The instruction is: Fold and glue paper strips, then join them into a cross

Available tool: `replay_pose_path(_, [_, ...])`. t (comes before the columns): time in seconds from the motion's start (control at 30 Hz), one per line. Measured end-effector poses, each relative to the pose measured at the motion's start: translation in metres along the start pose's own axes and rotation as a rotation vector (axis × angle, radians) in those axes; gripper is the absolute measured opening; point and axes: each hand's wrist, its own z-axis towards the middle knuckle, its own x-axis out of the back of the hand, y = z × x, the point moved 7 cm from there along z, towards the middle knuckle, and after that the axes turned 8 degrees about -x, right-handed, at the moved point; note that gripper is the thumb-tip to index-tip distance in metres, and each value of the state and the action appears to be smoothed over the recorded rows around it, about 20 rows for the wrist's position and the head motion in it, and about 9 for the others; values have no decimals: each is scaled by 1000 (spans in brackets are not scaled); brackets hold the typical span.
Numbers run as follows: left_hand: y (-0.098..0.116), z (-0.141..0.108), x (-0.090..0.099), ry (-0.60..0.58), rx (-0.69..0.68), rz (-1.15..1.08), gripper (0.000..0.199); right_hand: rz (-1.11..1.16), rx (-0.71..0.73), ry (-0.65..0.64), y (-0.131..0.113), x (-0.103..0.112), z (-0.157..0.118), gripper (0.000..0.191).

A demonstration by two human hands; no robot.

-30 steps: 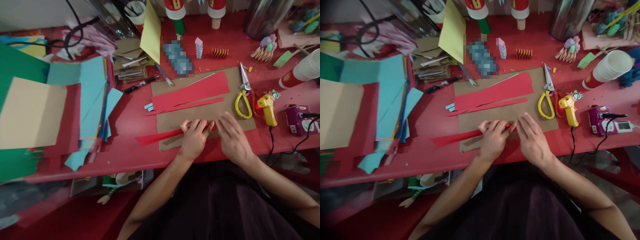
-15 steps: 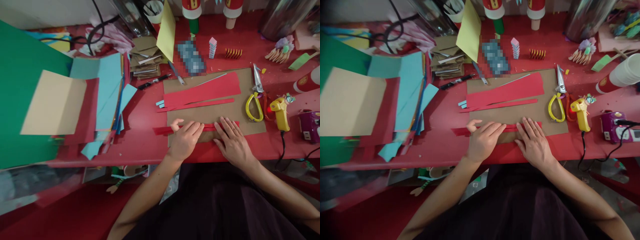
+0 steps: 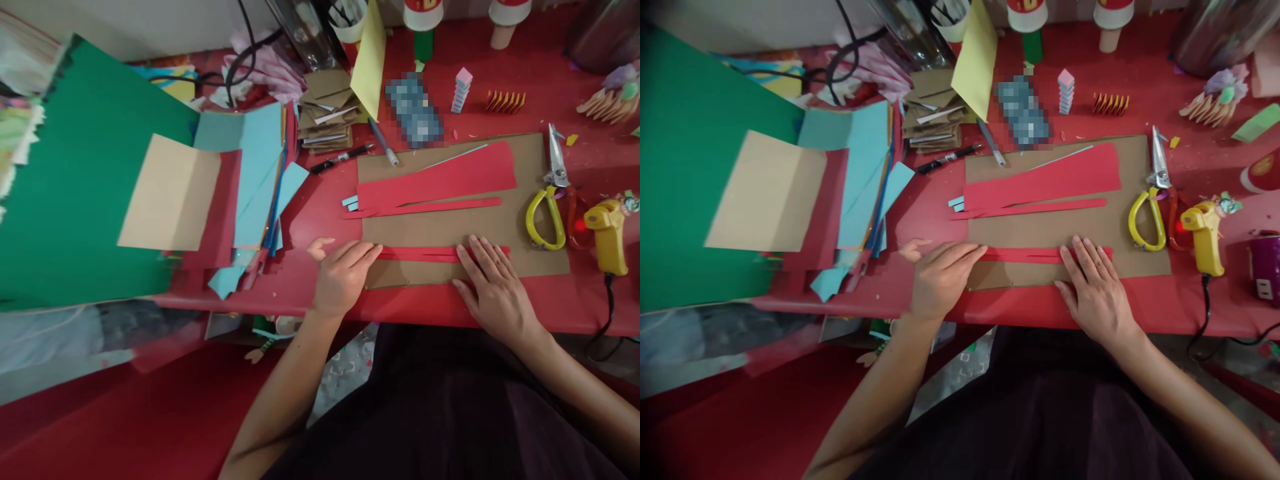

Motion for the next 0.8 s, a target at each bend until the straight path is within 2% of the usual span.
replay_pose_path(0.2, [-24, -15, 6, 59, 59, 105, 22, -34, 34, 30, -2, 1, 0, 61])
replay_pose_path(0.33, [-26, -19, 6, 116, 22, 144, 19, -60, 50, 43, -3, 2, 0, 58])
replay_pose_path(0.47, [-26, -24, 1, 110, 21, 89, 23, -70, 49, 32, -3, 2, 0, 57])
replay_pose_path(0.67, [-38, -32, -5, 8, 141, 120, 32, -73, 45, 25, -3, 1, 0, 55])
replay_pose_path(0.73, [-37, -30, 5, 11, 244, 212, 34, -72, 48, 29, -3, 1, 0, 53])
replay_pose_path(0.8, [-24, -27, 22, 102, 351, 313, 38, -73, 52, 28, -3, 1, 0, 51])
